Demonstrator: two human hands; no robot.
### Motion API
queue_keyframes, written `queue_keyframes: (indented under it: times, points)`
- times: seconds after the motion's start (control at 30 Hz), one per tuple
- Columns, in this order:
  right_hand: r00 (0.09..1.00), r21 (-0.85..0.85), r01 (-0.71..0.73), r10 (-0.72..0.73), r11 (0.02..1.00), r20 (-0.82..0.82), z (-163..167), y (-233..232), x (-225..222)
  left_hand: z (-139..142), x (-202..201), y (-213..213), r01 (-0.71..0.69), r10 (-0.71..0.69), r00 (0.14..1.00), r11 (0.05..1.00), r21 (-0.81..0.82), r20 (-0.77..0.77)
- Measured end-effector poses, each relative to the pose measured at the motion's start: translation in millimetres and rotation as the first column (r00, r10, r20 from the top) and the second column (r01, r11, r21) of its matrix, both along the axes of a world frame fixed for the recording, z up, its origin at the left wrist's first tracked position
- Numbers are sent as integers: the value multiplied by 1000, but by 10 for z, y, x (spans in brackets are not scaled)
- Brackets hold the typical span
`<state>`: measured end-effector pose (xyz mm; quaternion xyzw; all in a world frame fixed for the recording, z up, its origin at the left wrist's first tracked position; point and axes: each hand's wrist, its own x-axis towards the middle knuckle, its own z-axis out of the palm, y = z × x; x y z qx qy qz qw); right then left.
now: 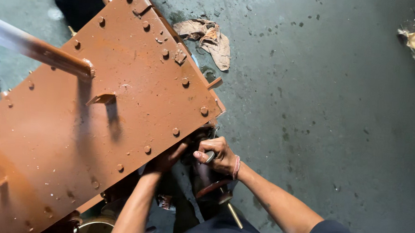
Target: The person fits brown ceramic insulators onto the underside of an orange transformer tank, threading them onto protruding bolts by hand and tightening them with a wrench. They work on one insulator at a time, steadying each with one hand while turning the fastener with the other, and reposition around the tank between units.
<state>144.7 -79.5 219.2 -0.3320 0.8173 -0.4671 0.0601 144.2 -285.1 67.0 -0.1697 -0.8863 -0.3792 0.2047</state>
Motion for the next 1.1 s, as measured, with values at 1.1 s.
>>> queue_keyframes:
  times: [1.1]
  points:
    - [953, 191, 298, -302, 935, -4, -122, -92, -88, -53, -44, -105, 99, -103, 994, 991, 84, 45]
